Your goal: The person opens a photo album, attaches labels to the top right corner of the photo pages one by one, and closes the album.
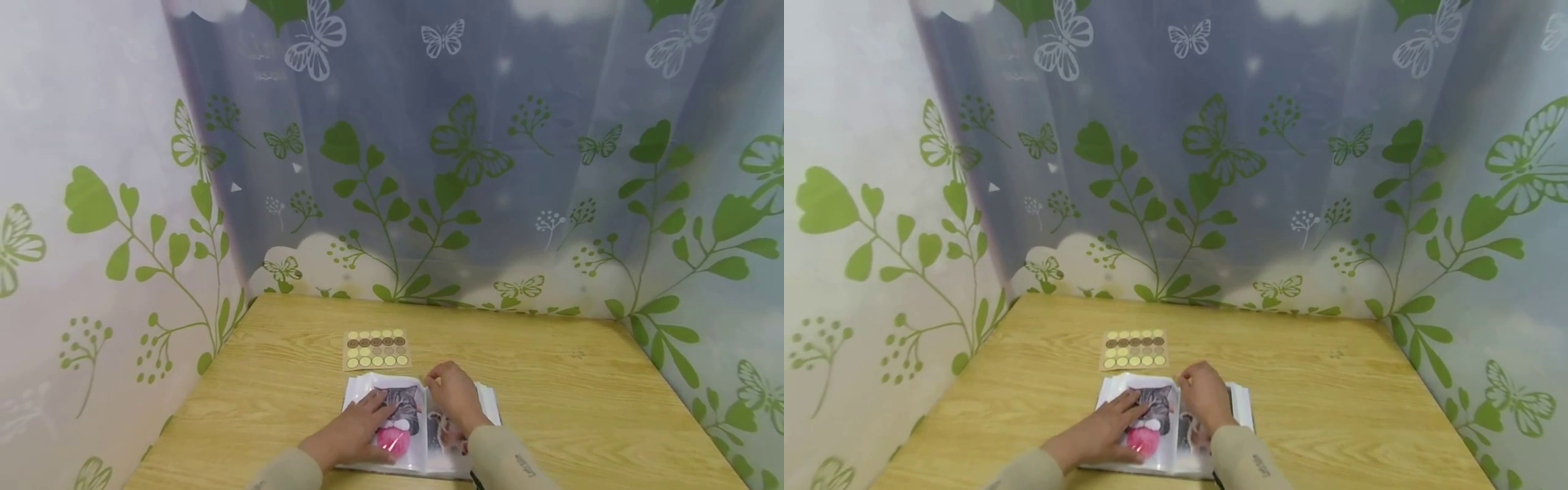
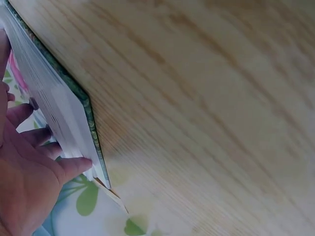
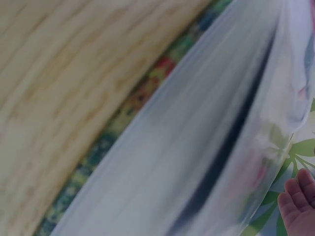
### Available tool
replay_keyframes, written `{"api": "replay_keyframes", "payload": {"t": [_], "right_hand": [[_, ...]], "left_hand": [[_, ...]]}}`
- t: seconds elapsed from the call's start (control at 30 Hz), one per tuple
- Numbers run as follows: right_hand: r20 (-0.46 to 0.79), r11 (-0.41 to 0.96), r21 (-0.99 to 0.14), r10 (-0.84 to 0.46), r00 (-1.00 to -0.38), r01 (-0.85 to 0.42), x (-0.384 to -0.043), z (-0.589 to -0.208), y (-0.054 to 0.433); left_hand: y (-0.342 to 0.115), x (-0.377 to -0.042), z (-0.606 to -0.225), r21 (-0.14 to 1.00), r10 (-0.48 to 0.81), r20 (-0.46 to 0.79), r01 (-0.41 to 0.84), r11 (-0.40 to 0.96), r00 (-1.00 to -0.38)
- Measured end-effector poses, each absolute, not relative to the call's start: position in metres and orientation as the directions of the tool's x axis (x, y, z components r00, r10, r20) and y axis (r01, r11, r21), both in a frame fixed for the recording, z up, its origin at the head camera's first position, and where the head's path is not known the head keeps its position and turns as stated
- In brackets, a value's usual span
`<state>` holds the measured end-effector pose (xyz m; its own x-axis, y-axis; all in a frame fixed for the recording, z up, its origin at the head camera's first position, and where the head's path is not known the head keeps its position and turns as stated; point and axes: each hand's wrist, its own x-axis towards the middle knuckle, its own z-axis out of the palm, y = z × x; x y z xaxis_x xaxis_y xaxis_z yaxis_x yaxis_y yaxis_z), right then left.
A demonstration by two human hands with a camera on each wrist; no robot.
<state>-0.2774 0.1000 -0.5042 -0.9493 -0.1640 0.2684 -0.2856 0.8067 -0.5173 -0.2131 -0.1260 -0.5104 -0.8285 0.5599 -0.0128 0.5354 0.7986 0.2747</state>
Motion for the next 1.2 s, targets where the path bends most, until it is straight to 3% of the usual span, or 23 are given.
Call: {"api": "replay_keyframes", "payload": {"t": [0.23, 0.63, 0.93, 1.2], "right_hand": [[0.276, 0.836, -0.451, -0.203, -0.939, -0.313, -0.279, -0.509, 0.098], [0.251, 0.854, -0.415, -0.225, -0.942, -0.314, -0.280, -0.506, 0.090], [0.319, 0.855, -0.316, -0.314, -0.894, -0.412, -0.280, -0.512, 0.086], [0.282, 0.860, -0.270, -0.360, -0.889, -0.433, -0.280, -0.518, 0.082]], "left_hand": [[-0.128, -0.214, -0.512, 0.341, 0.543, -0.005, 0.510, 0.790, -0.839], [-0.130, -0.214, -0.515, 0.315, 0.549, 0.001, 0.522, 0.793, -0.836], [-0.130, -0.216, -0.516, 0.306, 0.561, 0.023, 0.540, 0.784, -0.828], [-0.131, -0.216, -0.517, 0.288, 0.554, 0.012, 0.534, 0.795, -0.832]]}}
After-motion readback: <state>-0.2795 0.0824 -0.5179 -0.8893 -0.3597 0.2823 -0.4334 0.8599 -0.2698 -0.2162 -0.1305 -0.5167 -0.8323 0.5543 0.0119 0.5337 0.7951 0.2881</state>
